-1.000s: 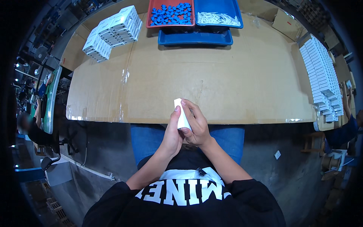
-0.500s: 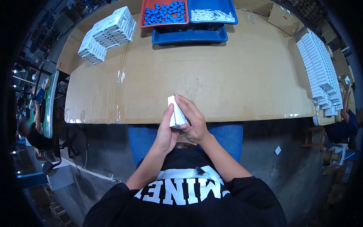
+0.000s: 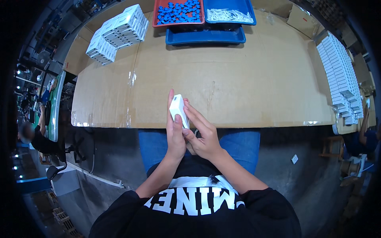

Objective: Picking small white and blue components, placing them in a plastic bag, and then packing the bag into a white box.

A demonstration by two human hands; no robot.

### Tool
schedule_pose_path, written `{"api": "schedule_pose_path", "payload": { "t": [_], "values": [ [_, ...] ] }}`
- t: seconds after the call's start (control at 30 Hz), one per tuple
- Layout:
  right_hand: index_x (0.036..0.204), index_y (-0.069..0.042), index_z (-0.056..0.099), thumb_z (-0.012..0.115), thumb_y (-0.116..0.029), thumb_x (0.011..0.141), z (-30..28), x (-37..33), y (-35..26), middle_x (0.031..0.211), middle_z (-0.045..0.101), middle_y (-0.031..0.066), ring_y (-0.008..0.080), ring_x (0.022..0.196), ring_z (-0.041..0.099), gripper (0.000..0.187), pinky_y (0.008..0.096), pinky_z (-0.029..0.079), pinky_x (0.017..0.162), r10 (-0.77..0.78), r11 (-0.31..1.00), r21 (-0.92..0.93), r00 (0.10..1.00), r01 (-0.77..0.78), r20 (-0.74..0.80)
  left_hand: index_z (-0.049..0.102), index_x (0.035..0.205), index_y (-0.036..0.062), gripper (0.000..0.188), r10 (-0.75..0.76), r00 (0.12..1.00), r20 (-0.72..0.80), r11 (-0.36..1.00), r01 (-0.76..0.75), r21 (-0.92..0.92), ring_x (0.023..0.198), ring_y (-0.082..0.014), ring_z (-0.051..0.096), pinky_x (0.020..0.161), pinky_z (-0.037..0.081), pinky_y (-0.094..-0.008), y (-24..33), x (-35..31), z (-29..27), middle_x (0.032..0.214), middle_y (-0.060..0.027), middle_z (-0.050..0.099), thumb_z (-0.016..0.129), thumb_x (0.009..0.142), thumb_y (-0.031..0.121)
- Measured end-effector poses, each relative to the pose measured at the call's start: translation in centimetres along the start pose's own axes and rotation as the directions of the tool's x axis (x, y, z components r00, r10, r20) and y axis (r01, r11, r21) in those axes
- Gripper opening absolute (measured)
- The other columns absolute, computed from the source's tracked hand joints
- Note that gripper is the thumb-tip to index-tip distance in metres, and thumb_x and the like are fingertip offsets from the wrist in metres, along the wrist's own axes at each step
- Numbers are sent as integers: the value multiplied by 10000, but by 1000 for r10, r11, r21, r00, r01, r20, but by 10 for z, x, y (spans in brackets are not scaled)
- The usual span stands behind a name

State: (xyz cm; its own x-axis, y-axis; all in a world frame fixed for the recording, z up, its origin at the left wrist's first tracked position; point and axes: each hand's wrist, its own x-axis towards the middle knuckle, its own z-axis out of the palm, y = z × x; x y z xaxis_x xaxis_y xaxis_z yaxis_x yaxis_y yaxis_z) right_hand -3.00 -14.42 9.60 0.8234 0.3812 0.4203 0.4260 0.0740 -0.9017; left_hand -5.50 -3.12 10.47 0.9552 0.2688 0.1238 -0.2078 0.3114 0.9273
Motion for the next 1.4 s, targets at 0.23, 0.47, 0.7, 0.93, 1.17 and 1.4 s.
{"api": "schedule_pose_path", "payload": {
  "t": [0.23, 0.47, 0.7, 0.93, 1.17, 1.4],
  "values": [
    [1420, 125, 511, 637, -147, 1002, 3, 1, 2, 1456, 524, 327, 434, 1343, 554, 514, 419, 476, 1087, -134, 965, -219, 988, 147, 74, 164, 1631, 14, 804, 37, 998, -44, 999, -35, 29, 1417, -264, 429, 1184, 311, -377, -2, -4, -4, 1516, -237, 439, 442, 1080, 529],
    [1394, 146, 524, 561, -101, 1021, 0, 0, 2, 1411, 548, 351, 452, 1281, 599, 450, 425, 522, 1034, -204, 934, -284, 976, 216, 71, 168, 1628, 11, 797, 89, 996, 8, 995, -89, 38, 1410, -266, 433, 1186, 305, -378, -9, -7, -5, 1500, -231, 450, 455, 1080, 513],
    [1394, 143, 526, 552, -124, 1031, -3, -5, 6, 1402, 557, 349, 449, 1268, 610, 452, 432, 524, 1031, -163, 956, -238, 985, 173, 61, 196, 1615, 5, 800, 82, 997, -12, 997, -82, -9, 1397, -255, 434, 1182, 299, -374, -13, -10, -2, 1485, -218, 458, 484, 1068, 514],
    [1393, 70, 572, 457, -234, 1096, -5, 2, -3, 1441, 557, 245, 324, 1338, 560, 440, 376, 459, 1087, 85, 996, 16, 996, -85, -4, 205, 1621, 31, 897, 55, 998, 12, 998, -56, 38, 1411, -291, 403, 1182, 295, -418, -3, -2, -11, 1524, -231, 392, 566, 960, 518],
    [1509, -6, 447, 528, -317, 1082, -10, 7, -21, 1374, 583, 126, 188, 1195, 590, 535, 317, 473, 1020, 587, 594, 510, 769, -622, 254, 157, 1618, -6, 1066, 208, 975, 73, 948, -219, 232, 1444, -371, 341, 1197, 267, -462, -10, 3, -10, 1531, -277, 308, 614, 858, 586],
    [1535, 22, 379, 597, -108, 1017, 11, 0, -27, 1479, 519, 179, 232, 1346, 538, 577, 355, 413, 1131, 495, 721, 463, 851, -515, 176, 301, 1528, -72, 1059, 317, 948, -36, 877, -278, 393, 1263, -340, 489, 1066, 403, -458, -15, -2, -12, 1376, -245, 438, 497, 910, 766]
  ]
}}
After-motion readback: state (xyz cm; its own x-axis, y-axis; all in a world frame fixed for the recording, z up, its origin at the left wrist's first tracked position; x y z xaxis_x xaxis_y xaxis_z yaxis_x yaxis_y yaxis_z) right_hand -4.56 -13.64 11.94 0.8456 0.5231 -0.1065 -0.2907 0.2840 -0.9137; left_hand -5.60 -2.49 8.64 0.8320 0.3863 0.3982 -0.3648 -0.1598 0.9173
